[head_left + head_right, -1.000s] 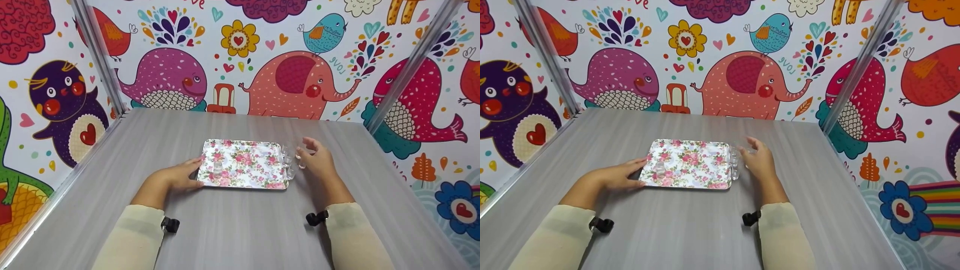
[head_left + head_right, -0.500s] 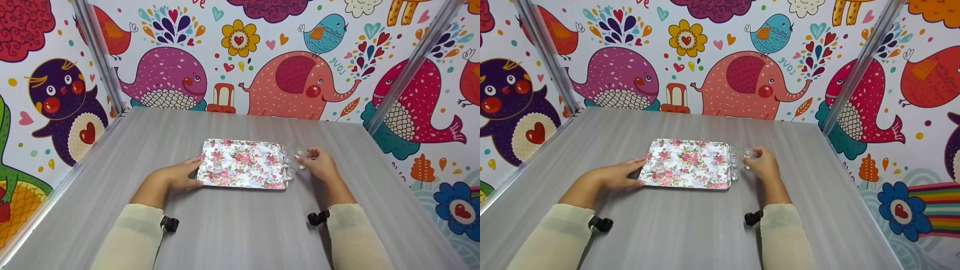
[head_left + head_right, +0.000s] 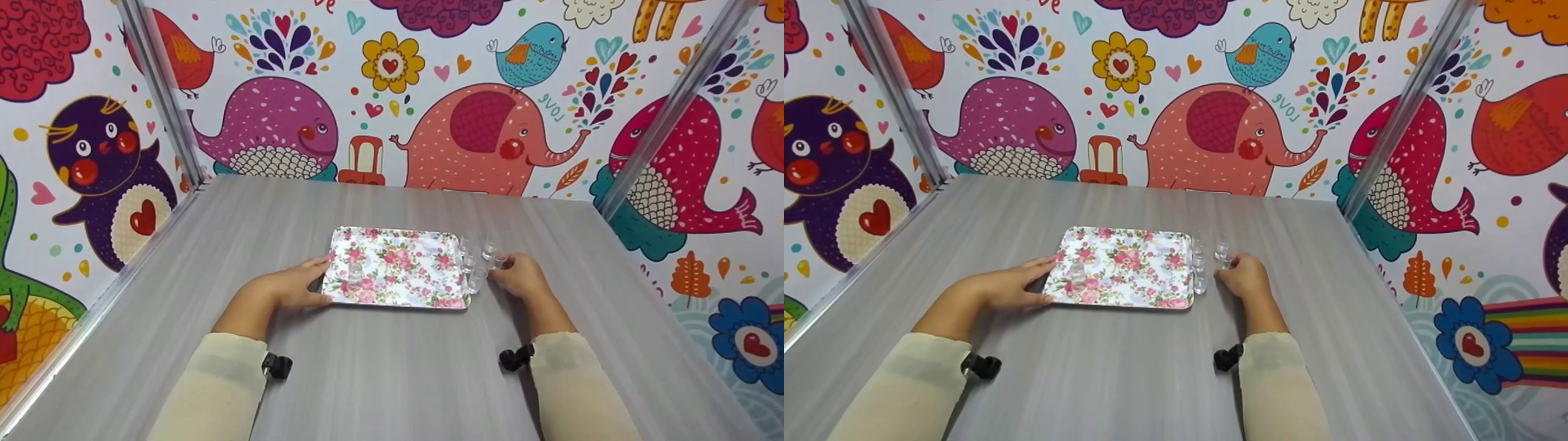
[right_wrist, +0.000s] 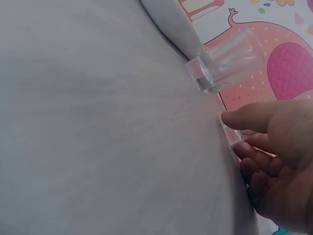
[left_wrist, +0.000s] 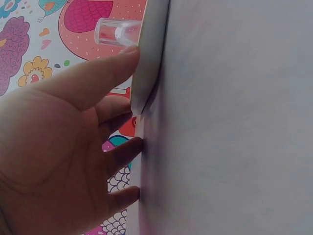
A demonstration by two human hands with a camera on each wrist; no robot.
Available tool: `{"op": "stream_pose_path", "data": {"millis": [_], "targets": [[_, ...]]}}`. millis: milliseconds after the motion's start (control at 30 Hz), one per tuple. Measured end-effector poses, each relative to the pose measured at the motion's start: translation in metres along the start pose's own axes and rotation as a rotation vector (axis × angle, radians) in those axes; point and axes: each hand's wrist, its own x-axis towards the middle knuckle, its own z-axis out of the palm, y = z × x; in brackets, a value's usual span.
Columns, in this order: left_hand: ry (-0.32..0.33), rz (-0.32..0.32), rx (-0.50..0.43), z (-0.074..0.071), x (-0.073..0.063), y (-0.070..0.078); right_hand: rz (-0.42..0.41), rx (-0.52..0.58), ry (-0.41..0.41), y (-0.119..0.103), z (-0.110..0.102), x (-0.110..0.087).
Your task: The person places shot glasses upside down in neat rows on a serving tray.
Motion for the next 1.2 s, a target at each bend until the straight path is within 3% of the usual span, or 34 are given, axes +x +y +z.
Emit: {"op": "stream_pose_path", "data": {"millis": [233,567,800,967,1200], "targets": [[0.003,0.007,-0.008,0.001,0.001,0.000,0.008,0.007,0.018,0.000,-0.004,0.000],[0.005,0.015,-0.006,0.002,0.002,0.000,0.072,0.229,0.098,-0.015,-0.014,-0.007],[0.007,0.025,-0.007,0.002,0.003,-0.002,0.089,0.326,0.156,-0.028,-0.019,-0.012],[0.009,0.022,-0.015,0.002,0.003,-0.003,0.058,0.322,0.162,-0.033,-0.018,-0.013],[0.008,0.007,-0.016,0.002,0.002,-0.002,-0.050,0.298,0.171,-0.048,-0.007,-0.014]]}}
